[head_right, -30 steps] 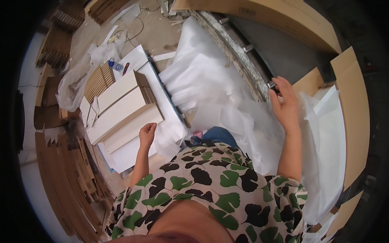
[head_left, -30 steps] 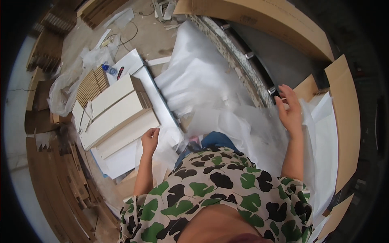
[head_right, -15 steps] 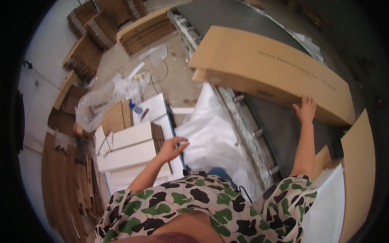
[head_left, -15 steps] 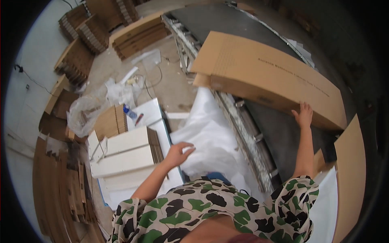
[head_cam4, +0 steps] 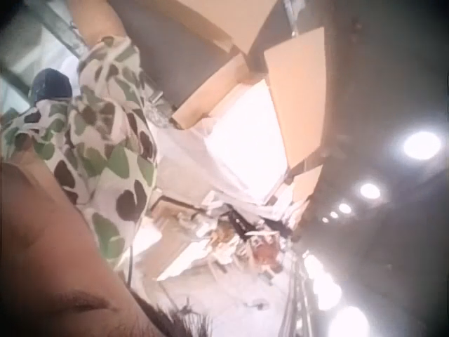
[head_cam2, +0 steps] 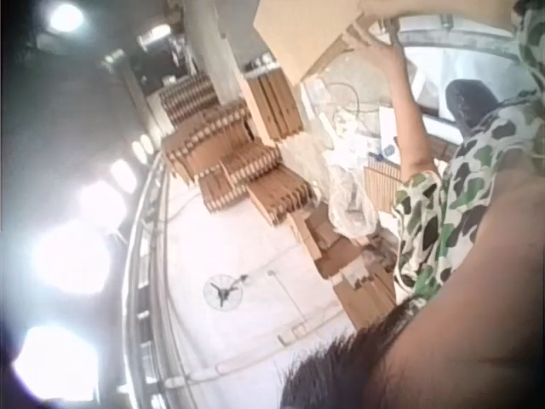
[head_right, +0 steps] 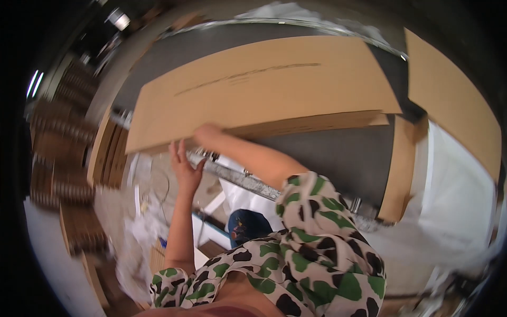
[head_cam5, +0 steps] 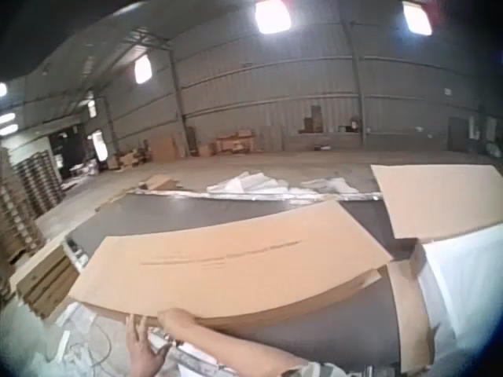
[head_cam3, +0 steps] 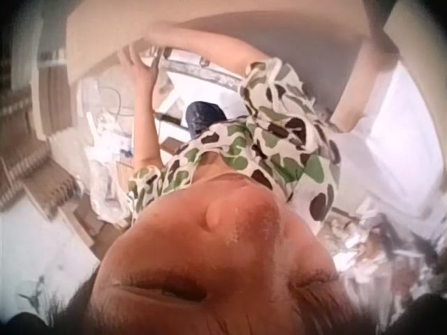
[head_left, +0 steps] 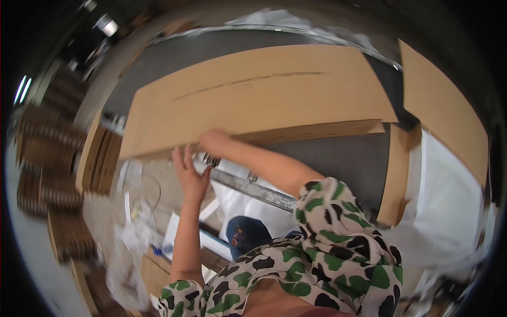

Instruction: The person packs furniture components into a box, wrapping white panels with protective foam sheets, placing them inside the cardboard container, and then picking up the box and placing it on a conveyor belt.

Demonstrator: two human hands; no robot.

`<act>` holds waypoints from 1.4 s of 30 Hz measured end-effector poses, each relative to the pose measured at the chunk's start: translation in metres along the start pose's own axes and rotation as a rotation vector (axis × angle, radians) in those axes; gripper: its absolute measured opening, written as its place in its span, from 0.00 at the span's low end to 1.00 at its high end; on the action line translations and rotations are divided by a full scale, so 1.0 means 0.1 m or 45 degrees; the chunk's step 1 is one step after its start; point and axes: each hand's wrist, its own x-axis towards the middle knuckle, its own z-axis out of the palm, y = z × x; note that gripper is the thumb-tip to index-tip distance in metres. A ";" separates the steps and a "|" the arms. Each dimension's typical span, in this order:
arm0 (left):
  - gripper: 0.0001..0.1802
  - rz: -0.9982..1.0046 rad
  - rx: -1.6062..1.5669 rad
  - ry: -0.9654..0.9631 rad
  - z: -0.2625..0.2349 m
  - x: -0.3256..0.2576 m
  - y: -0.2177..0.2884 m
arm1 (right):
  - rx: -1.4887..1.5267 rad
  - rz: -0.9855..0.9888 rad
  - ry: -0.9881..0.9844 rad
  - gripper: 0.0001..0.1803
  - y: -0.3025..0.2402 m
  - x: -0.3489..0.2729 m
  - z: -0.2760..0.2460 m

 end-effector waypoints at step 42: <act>0.41 -0.580 -0.176 -0.037 0.75 0.82 -1.77 | -1.141 0.315 1.258 0.27 1.58 -0.89 -3.35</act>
